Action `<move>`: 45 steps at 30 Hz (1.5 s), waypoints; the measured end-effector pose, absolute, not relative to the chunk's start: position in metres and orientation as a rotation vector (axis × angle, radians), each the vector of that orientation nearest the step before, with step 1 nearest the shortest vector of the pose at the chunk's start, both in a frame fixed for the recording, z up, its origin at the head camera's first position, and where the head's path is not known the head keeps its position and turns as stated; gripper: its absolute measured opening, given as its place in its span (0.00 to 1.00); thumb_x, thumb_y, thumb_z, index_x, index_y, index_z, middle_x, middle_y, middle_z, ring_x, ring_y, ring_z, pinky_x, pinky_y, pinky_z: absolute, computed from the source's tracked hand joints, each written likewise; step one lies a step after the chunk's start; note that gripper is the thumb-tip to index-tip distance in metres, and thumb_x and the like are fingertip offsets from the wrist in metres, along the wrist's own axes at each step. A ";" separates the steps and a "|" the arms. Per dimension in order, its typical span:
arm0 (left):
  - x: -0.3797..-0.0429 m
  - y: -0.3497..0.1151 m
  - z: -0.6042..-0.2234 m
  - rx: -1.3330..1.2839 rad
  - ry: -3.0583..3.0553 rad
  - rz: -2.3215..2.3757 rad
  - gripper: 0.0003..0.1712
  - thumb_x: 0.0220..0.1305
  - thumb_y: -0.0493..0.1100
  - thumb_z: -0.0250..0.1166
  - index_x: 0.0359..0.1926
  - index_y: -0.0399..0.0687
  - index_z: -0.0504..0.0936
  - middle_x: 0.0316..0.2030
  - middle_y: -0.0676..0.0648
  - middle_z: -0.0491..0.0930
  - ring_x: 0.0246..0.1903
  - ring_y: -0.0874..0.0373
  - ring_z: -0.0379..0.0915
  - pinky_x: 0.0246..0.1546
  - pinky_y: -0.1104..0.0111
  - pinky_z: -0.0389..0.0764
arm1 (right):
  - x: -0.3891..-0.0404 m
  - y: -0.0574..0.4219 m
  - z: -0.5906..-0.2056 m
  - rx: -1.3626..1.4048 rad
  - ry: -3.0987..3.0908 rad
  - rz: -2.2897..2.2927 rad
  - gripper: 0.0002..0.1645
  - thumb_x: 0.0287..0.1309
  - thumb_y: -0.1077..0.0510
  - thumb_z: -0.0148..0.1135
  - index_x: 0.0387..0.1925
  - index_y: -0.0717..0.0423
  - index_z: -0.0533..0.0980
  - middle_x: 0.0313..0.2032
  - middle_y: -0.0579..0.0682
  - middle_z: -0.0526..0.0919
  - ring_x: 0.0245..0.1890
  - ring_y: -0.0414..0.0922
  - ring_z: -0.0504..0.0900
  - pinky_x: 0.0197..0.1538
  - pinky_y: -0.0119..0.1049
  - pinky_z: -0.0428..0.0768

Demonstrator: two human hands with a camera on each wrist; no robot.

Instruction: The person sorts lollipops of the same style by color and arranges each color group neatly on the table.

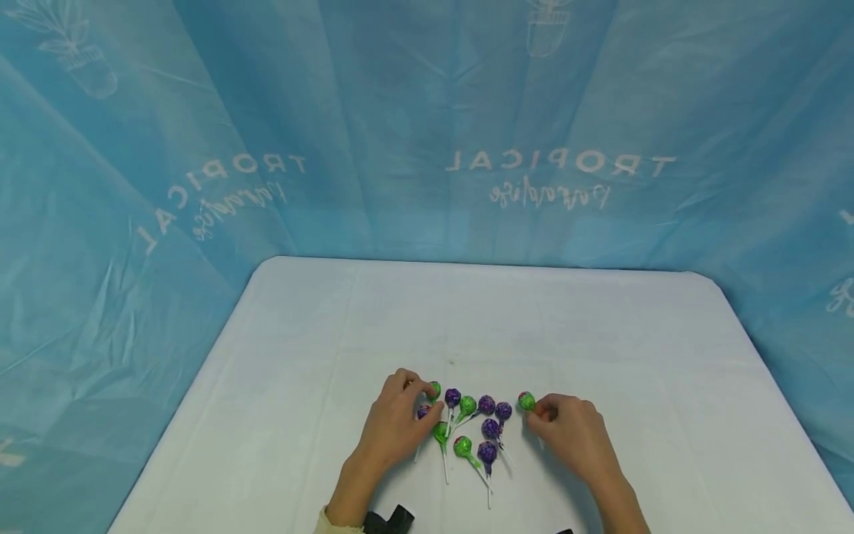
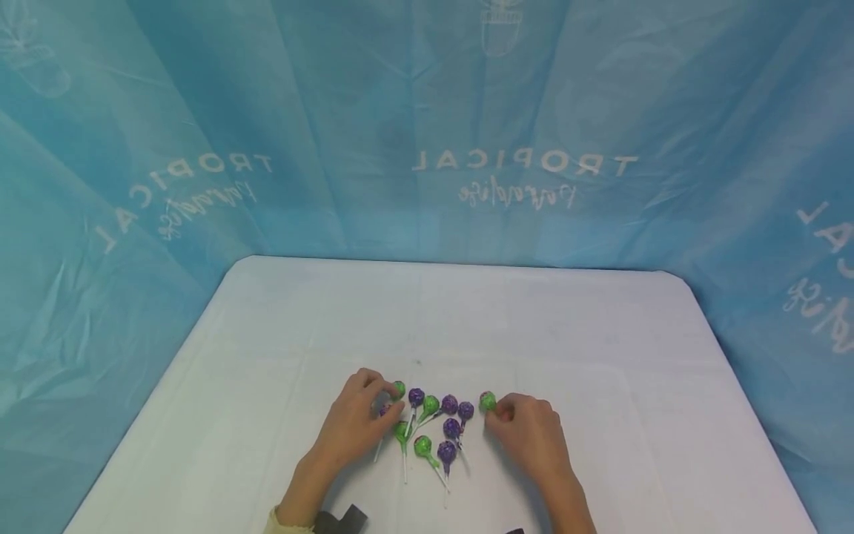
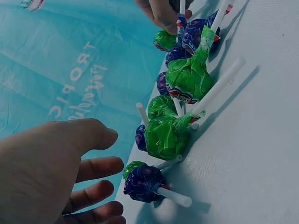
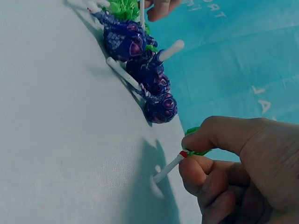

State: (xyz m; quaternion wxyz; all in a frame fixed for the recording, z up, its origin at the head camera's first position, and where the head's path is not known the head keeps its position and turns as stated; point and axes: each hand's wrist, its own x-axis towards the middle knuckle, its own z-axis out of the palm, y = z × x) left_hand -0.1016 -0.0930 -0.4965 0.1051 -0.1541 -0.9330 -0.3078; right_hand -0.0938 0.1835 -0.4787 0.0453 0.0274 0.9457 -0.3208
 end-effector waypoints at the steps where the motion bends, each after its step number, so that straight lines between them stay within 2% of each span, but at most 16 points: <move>1: -0.101 -0.093 -0.497 -0.454 -2.753 -0.908 0.08 0.60 0.51 0.67 0.36 0.55 0.81 0.41 0.55 0.69 0.39 0.60 0.65 0.34 0.64 0.73 | -0.095 0.184 -0.478 0.083 2.888 -0.986 0.05 0.48 0.57 0.65 0.24 0.55 0.80 0.18 0.43 0.75 0.16 0.40 0.69 0.20 0.35 0.66; 10: -0.095 -0.100 -0.493 -0.417 -2.807 -0.919 0.14 0.61 0.55 0.64 0.44 0.56 0.82 0.53 0.52 0.71 0.53 0.56 0.67 0.46 0.58 0.75 | -0.111 0.188 -0.474 0.086 2.888 -1.021 0.07 0.51 0.56 0.63 0.28 0.57 0.80 0.20 0.45 0.75 0.17 0.42 0.70 0.22 0.38 0.67; 16: -0.094 -0.101 -0.494 -0.451 -2.817 -0.936 0.18 0.61 0.55 0.65 0.49 0.56 0.80 0.56 0.51 0.71 0.56 0.54 0.66 0.48 0.56 0.74 | -0.125 0.199 -0.475 0.113 2.900 -1.018 0.10 0.53 0.55 0.61 0.30 0.59 0.80 0.19 0.46 0.77 0.17 0.42 0.72 0.22 0.38 0.68; 24: -0.100 -0.087 -0.490 -0.443 -2.749 -0.950 0.14 0.59 0.55 0.67 0.40 0.54 0.82 0.47 0.51 0.69 0.43 0.56 0.66 0.42 0.58 0.72 | -0.144 0.211 -0.476 0.146 2.926 -0.987 0.11 0.54 0.56 0.60 0.32 0.62 0.79 0.21 0.49 0.77 0.19 0.44 0.72 0.22 0.38 0.69; 29: -0.103 -0.079 -0.489 -0.444 -2.748 -0.884 0.12 0.58 0.55 0.67 0.35 0.54 0.82 0.42 0.51 0.70 0.39 0.55 0.65 0.41 0.57 0.69 | -0.149 0.214 -0.475 0.163 2.922 -0.972 0.12 0.54 0.55 0.61 0.33 0.63 0.78 0.22 0.50 0.78 0.20 0.45 0.72 0.22 0.38 0.69; 41: -0.101 -0.076 -0.492 -0.346 -2.786 -0.784 0.09 0.58 0.53 0.66 0.33 0.55 0.84 0.25 0.57 0.68 0.26 0.61 0.61 0.35 0.60 0.67 | -0.163 0.219 -0.479 0.173 2.967 -0.976 0.13 0.55 0.55 0.59 0.32 0.63 0.79 0.21 0.50 0.78 0.20 0.45 0.73 0.21 0.37 0.69; 45: -0.099 -0.076 -0.493 -0.343 -2.790 -0.793 0.09 0.58 0.54 0.66 0.29 0.55 0.83 0.19 0.60 0.65 0.22 0.63 0.60 0.32 0.63 0.67 | -0.169 0.220 -0.481 0.186 2.985 -0.984 0.14 0.55 0.55 0.59 0.32 0.64 0.79 0.21 0.50 0.78 0.20 0.45 0.73 0.21 0.38 0.69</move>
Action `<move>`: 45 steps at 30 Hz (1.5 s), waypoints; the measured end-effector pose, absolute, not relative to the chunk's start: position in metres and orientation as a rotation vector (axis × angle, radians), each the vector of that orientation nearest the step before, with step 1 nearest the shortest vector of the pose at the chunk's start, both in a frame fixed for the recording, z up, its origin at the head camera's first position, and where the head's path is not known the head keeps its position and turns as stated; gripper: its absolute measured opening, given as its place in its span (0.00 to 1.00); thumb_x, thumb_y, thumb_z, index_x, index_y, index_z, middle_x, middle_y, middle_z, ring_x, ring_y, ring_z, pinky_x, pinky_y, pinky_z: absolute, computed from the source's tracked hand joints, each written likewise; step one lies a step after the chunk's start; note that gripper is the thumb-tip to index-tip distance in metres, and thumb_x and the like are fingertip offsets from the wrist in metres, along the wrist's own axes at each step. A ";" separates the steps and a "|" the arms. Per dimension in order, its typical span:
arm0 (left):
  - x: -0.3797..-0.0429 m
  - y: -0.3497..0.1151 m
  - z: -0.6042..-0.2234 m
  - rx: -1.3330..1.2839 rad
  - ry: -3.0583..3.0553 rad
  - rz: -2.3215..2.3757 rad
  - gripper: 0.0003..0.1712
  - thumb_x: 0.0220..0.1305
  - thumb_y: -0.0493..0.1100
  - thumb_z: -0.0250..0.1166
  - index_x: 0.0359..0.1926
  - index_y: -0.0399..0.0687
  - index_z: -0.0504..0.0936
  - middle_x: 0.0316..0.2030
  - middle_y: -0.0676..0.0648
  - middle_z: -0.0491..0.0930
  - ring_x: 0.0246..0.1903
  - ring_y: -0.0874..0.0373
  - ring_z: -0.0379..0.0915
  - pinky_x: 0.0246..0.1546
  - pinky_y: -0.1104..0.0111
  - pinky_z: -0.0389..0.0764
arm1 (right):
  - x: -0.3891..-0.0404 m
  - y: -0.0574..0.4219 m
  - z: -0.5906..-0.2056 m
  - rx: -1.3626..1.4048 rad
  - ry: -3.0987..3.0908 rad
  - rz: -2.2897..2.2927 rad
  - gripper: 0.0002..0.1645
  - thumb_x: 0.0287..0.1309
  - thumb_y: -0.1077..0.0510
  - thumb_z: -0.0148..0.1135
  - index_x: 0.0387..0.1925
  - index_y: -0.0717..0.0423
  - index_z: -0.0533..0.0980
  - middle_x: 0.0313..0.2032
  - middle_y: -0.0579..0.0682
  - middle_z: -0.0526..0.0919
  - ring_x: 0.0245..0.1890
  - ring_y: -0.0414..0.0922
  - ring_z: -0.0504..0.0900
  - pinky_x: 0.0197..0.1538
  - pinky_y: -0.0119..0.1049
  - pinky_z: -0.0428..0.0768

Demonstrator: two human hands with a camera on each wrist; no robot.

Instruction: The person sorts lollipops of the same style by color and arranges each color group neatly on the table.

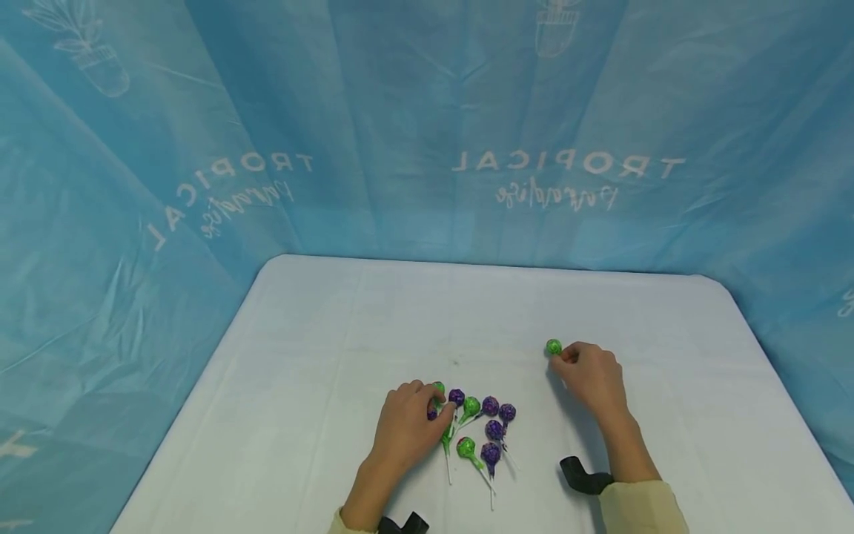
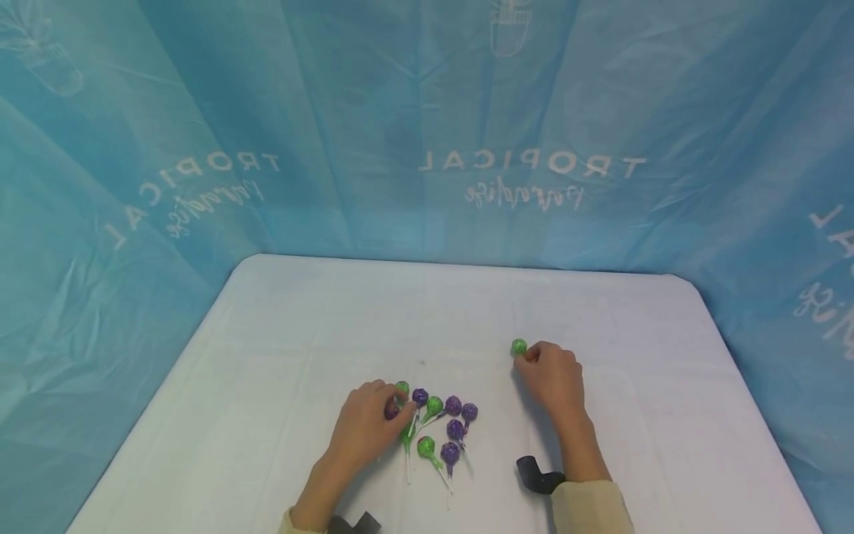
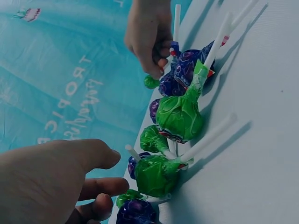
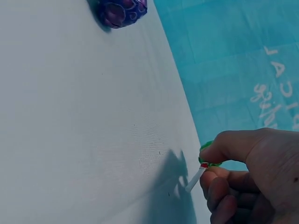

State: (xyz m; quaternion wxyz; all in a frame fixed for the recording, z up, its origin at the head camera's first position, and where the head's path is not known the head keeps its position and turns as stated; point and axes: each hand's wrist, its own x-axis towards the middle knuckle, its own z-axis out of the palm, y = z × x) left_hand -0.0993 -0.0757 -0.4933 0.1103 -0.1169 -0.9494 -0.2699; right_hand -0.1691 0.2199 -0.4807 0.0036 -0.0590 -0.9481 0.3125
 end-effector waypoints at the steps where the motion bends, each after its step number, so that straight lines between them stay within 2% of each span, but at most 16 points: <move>1: -0.099 -0.076 -0.494 -0.344 -2.791 -0.790 0.09 0.58 0.54 0.67 0.28 0.56 0.83 0.18 0.61 0.64 0.21 0.64 0.60 0.30 0.64 0.67 | -0.171 0.220 -0.481 -0.195 -2.965 0.980 0.14 0.56 0.55 0.59 0.32 0.64 0.79 0.21 0.50 0.78 0.20 0.45 0.73 0.22 0.37 0.69; 12: -0.099 -0.073 -0.493 -0.376 -2.793 -0.770 0.10 0.58 0.52 0.67 0.27 0.53 0.85 0.17 0.61 0.61 0.18 0.65 0.57 0.24 0.68 0.62 | -0.187 0.218 -0.486 -0.366 -2.921 0.994 0.16 0.57 0.54 0.59 0.32 0.64 0.81 0.25 0.54 0.81 0.25 0.49 0.76 0.25 0.39 0.71; 27: -0.095 -0.070 -0.497 -0.425 -2.780 -0.796 0.09 0.60 0.52 0.66 0.29 0.55 0.85 0.18 0.63 0.62 0.17 0.67 0.57 0.22 0.71 0.63 | -0.192 0.221 -0.489 -0.364 -2.942 0.968 0.15 0.57 0.55 0.59 0.32 0.66 0.80 0.26 0.56 0.80 0.25 0.50 0.74 0.26 0.39 0.70; 34: -0.097 -0.069 -0.495 -0.474 -2.803 -0.753 0.10 0.61 0.51 0.65 0.30 0.52 0.86 0.23 0.59 0.73 0.23 0.66 0.68 0.31 0.65 0.74 | -0.197 0.220 -0.486 -0.379 -2.950 0.943 0.16 0.58 0.54 0.59 0.32 0.66 0.81 0.28 0.59 0.81 0.27 0.52 0.75 0.28 0.42 0.73; 45: -0.098 -0.068 -0.495 -0.381 -2.812 -0.679 0.12 0.59 0.54 0.66 0.27 0.53 0.87 0.21 0.59 0.74 0.24 0.62 0.71 0.28 0.65 0.72 | -0.203 0.223 -0.484 -0.339 -2.953 0.917 0.15 0.57 0.56 0.59 0.29 0.66 0.80 0.24 0.56 0.80 0.23 0.50 0.75 0.27 0.43 0.72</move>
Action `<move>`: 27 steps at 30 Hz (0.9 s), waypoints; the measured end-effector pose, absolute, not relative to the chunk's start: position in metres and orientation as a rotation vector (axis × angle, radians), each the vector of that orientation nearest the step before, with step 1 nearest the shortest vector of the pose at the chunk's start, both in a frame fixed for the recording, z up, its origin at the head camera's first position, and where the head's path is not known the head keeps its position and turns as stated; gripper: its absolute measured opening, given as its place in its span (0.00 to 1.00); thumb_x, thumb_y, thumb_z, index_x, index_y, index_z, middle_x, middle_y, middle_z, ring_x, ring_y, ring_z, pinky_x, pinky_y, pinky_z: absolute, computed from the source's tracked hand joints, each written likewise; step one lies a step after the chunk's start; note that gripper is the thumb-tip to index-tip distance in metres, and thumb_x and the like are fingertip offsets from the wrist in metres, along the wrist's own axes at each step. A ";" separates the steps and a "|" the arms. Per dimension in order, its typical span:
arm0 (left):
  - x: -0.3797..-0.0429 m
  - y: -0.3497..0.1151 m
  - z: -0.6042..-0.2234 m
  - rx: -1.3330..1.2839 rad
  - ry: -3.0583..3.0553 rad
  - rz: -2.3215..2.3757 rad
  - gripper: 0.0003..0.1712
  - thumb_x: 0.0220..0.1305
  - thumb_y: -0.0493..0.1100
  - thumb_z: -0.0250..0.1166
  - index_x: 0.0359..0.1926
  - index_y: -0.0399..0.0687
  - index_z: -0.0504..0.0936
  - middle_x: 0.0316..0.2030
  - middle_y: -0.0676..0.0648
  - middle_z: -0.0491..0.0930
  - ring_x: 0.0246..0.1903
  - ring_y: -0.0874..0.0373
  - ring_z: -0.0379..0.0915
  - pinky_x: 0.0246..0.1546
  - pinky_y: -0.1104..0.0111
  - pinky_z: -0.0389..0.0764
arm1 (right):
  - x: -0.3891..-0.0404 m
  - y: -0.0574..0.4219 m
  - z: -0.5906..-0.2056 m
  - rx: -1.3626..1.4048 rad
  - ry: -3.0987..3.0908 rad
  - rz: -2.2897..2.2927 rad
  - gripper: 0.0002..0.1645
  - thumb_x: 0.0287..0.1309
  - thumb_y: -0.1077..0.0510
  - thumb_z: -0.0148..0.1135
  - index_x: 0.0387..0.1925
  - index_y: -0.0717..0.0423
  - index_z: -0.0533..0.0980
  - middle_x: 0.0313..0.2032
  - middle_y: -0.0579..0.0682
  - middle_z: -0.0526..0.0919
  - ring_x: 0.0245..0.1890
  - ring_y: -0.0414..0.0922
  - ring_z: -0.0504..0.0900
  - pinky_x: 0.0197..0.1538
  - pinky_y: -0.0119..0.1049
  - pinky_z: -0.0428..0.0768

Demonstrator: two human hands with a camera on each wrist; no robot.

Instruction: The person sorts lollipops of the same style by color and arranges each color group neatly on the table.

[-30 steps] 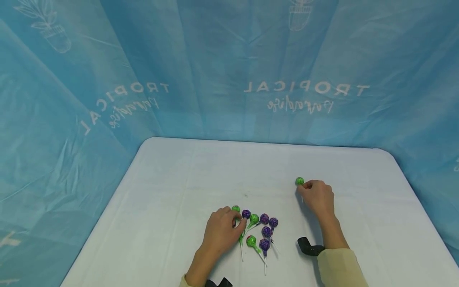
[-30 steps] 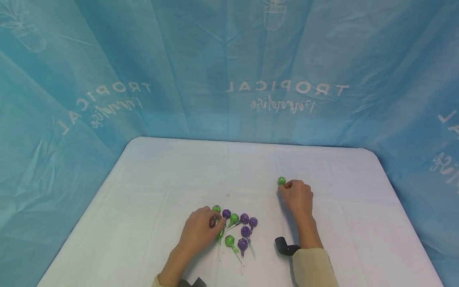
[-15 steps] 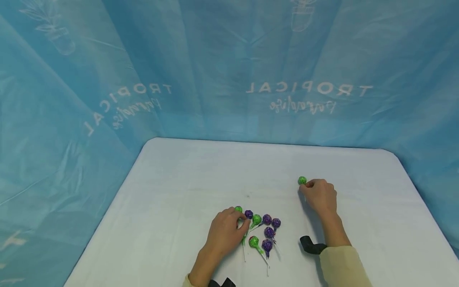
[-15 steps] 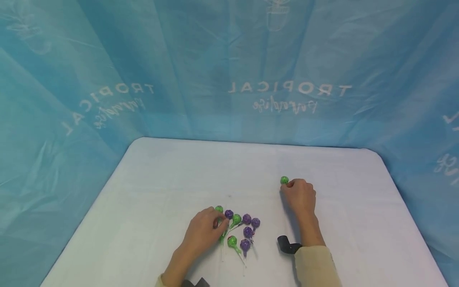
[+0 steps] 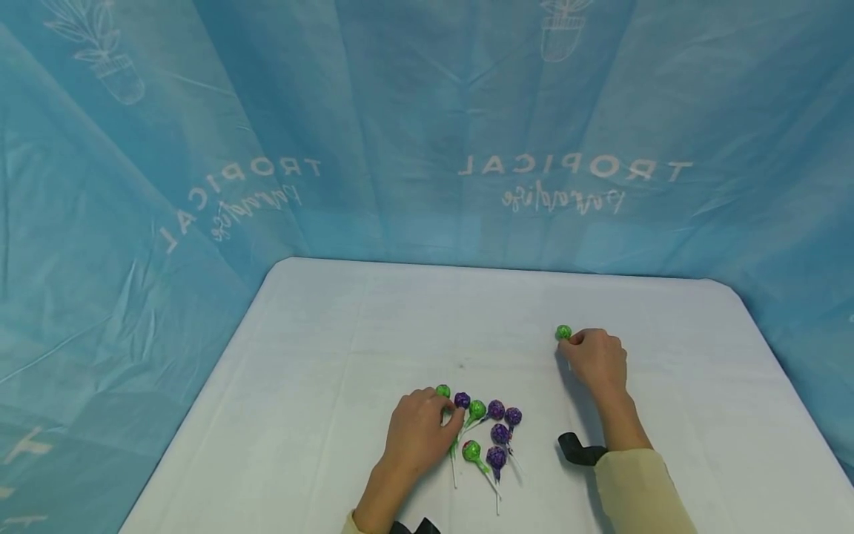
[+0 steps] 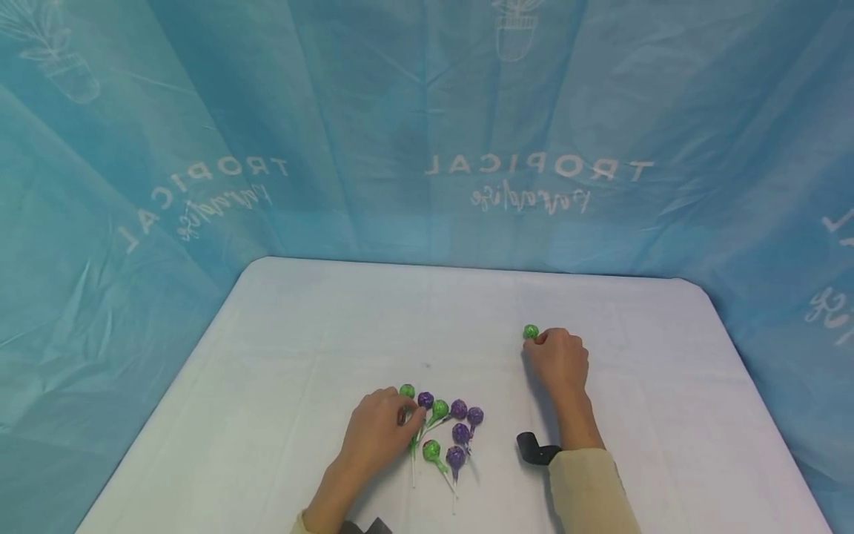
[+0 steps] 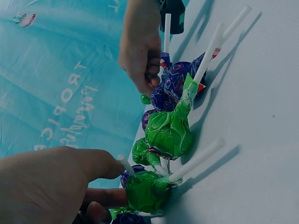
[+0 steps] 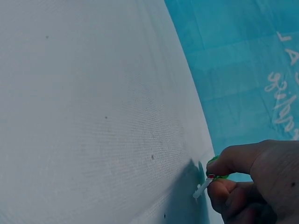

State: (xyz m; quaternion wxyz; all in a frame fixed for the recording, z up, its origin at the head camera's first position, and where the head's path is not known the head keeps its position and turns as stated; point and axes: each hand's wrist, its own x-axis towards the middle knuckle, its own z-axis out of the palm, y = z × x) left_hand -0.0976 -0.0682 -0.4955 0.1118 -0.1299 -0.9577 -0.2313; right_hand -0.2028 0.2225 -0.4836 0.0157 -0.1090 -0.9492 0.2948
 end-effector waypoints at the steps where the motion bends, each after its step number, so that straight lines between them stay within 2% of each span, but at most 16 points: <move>1: -0.098 -0.068 -0.495 -0.372 -2.815 -0.676 0.12 0.59 0.54 0.66 0.26 0.53 0.87 0.21 0.59 0.74 0.23 0.62 0.70 0.28 0.65 0.72 | -0.203 0.222 -0.484 -0.340 -2.955 0.913 0.15 0.56 0.56 0.59 0.28 0.66 0.80 0.23 0.56 0.80 0.23 0.50 0.75 0.27 0.43 0.72; 14: -0.098 -0.062 -0.494 -0.307 -2.857 -0.686 0.13 0.59 0.53 0.66 0.23 0.53 0.85 0.20 0.59 0.73 0.24 0.61 0.71 0.30 0.64 0.72 | -0.207 0.219 -0.492 -0.379 -2.951 0.910 0.14 0.56 0.56 0.59 0.29 0.65 0.81 0.28 0.60 0.81 0.29 0.55 0.77 0.34 0.49 0.73; 21: -0.099 -0.061 -0.496 -0.330 -2.850 -0.683 0.13 0.59 0.52 0.66 0.22 0.52 0.84 0.19 0.58 0.72 0.23 0.61 0.71 0.30 0.63 0.74 | -0.210 0.220 -0.491 -0.335 -2.971 0.875 0.15 0.56 0.56 0.60 0.30 0.66 0.81 0.29 0.61 0.82 0.28 0.54 0.78 0.34 0.49 0.75; 27: -0.101 -0.060 -0.493 -0.316 -2.888 -0.671 0.14 0.59 0.53 0.66 0.21 0.53 0.84 0.19 0.58 0.73 0.22 0.60 0.71 0.28 0.64 0.74 | -0.210 0.221 -0.488 -0.326 -2.991 0.878 0.19 0.57 0.51 0.61 0.33 0.66 0.82 0.29 0.60 0.82 0.27 0.53 0.76 0.31 0.47 0.72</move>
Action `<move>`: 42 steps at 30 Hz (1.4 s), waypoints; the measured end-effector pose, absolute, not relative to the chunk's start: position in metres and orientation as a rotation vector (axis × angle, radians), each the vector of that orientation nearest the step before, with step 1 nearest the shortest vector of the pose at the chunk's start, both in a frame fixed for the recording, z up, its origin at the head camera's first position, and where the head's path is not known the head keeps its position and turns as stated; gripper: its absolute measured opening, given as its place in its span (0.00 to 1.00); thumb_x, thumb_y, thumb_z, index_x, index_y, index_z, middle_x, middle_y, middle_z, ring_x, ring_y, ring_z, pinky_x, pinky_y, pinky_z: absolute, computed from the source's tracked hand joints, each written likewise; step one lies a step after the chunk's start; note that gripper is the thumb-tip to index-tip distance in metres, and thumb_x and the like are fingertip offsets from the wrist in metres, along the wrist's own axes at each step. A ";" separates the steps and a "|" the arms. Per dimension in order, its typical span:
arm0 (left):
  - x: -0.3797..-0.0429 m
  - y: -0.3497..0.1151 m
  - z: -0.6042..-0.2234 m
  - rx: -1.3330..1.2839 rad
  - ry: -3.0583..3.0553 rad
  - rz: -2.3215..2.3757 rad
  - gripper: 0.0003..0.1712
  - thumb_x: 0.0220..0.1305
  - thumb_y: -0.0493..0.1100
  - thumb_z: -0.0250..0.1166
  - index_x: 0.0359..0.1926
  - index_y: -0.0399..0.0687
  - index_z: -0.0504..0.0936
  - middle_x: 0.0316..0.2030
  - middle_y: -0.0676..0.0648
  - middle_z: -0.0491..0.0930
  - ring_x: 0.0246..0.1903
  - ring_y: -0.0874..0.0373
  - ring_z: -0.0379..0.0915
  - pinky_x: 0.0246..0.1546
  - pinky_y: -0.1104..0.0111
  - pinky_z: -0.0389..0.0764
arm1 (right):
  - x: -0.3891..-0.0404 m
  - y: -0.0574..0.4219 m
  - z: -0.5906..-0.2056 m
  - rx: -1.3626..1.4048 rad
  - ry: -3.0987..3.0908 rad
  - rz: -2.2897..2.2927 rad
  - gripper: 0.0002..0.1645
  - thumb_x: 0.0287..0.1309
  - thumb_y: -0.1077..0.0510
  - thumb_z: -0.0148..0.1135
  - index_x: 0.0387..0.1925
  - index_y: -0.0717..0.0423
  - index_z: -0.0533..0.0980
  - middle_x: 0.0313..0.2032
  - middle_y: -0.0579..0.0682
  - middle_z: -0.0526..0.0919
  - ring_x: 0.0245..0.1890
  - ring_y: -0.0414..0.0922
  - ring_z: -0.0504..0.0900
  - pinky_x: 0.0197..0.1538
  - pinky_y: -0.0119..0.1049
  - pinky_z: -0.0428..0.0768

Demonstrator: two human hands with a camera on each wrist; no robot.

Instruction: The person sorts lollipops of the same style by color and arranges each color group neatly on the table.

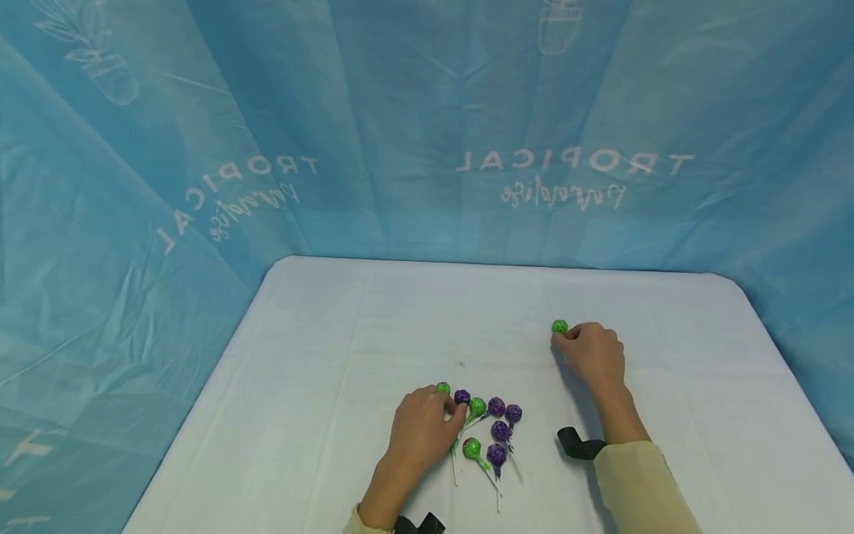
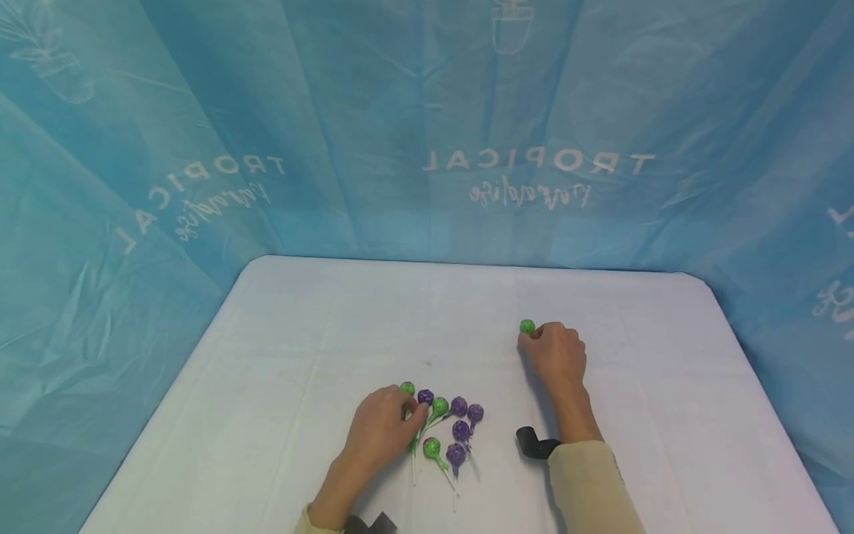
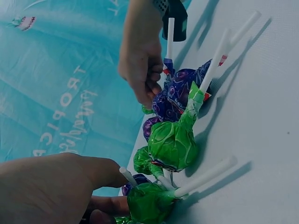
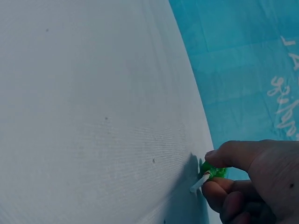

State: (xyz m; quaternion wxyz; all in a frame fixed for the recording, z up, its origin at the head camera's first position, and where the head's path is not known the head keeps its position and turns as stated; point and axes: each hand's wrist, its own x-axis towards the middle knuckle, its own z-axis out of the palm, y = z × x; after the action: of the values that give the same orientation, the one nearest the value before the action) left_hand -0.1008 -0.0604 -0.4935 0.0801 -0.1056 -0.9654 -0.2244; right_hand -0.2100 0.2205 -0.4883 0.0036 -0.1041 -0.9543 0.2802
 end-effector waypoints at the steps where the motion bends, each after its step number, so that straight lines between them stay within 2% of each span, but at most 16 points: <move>1: -0.101 -0.060 -0.493 -0.307 -2.895 -0.661 0.15 0.59 0.54 0.66 0.21 0.53 0.84 0.19 0.58 0.74 0.22 0.60 0.72 0.28 0.64 0.74 | -0.210 0.221 -0.488 -0.327 -2.993 0.878 0.20 0.57 0.50 0.62 0.33 0.66 0.82 0.29 0.60 0.82 0.27 0.53 0.76 0.31 0.47 0.71; 10: -0.102 -0.056 -0.490 -0.196 -2.956 -0.612 0.17 0.57 0.59 0.66 0.22 0.55 0.86 0.20 0.57 0.78 0.18 0.62 0.72 0.17 0.67 0.71 | -0.208 0.224 -0.484 -0.329 -3.036 0.835 0.23 0.58 0.46 0.61 0.36 0.64 0.82 0.25 0.54 0.80 0.25 0.50 0.74 0.27 0.42 0.69; 15: -0.103 -0.051 -0.487 -0.172 -2.961 -0.593 0.16 0.54 0.59 0.67 0.19 0.55 0.83 0.18 0.58 0.76 0.16 0.63 0.69 0.16 0.68 0.68 | -0.204 0.226 -0.481 -0.265 -2.973 0.773 0.25 0.60 0.43 0.58 0.32 0.63 0.81 0.22 0.52 0.79 0.21 0.49 0.73 0.23 0.42 0.69; 18: -0.104 -0.049 -0.484 -0.171 -2.970 -0.605 0.17 0.54 0.57 0.67 0.15 0.56 0.77 0.14 0.59 0.72 0.13 0.64 0.63 0.14 0.69 0.64 | -0.200 0.224 -0.479 -0.222 -2.921 0.779 0.26 0.61 0.41 0.56 0.32 0.61 0.79 0.21 0.52 0.79 0.19 0.48 0.73 0.21 0.41 0.68; 22: -0.103 -0.047 -0.485 -0.171 -2.986 -0.624 0.25 0.53 0.51 0.66 0.07 0.59 0.64 0.08 0.61 0.57 0.10 0.65 0.50 0.11 0.70 0.54 | -0.196 0.219 -0.480 -0.226 -2.866 0.834 0.26 0.62 0.39 0.53 0.37 0.60 0.76 0.24 0.52 0.80 0.18 0.47 0.73 0.20 0.39 0.68; 25: -0.102 -0.047 -0.487 -0.173 -2.983 -0.630 0.29 0.52 0.49 0.66 0.05 0.59 0.58 0.07 0.61 0.50 0.10 0.65 0.44 0.11 0.70 0.49 | -0.194 0.216 -0.482 -0.214 -2.810 0.881 0.25 0.62 0.39 0.53 0.39 0.58 0.74 0.24 0.51 0.79 0.17 0.46 0.72 0.20 0.39 0.68; 34: -0.103 -0.050 -0.489 -0.133 -2.970 -0.780 0.16 0.50 0.48 0.65 0.10 0.59 0.71 0.12 0.61 0.66 0.11 0.64 0.59 0.13 0.68 0.62 | -0.184 0.207 -0.488 0.119 -2.754 1.039 0.19 0.64 0.44 0.57 0.37 0.55 0.79 0.23 0.45 0.79 0.22 0.41 0.73 0.28 0.39 0.70; 42: -0.106 -0.054 -0.492 -0.080 -2.959 -0.871 0.11 0.53 0.51 0.67 0.17 0.58 0.82 0.15 0.61 0.73 0.13 0.65 0.65 0.15 0.68 0.68 | -0.180 0.194 -0.498 0.220 -2.818 1.130 0.16 0.63 0.46 0.60 0.38 0.54 0.81 0.22 0.42 0.77 0.18 0.40 0.71 0.26 0.39 0.69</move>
State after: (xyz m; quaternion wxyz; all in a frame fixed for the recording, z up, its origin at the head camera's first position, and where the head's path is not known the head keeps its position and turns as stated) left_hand -0.1056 -0.0536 -0.4921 0.0277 -0.0258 -0.9586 -0.2823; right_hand -0.1802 0.1935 -0.4983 0.0486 0.0721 -0.9247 0.3706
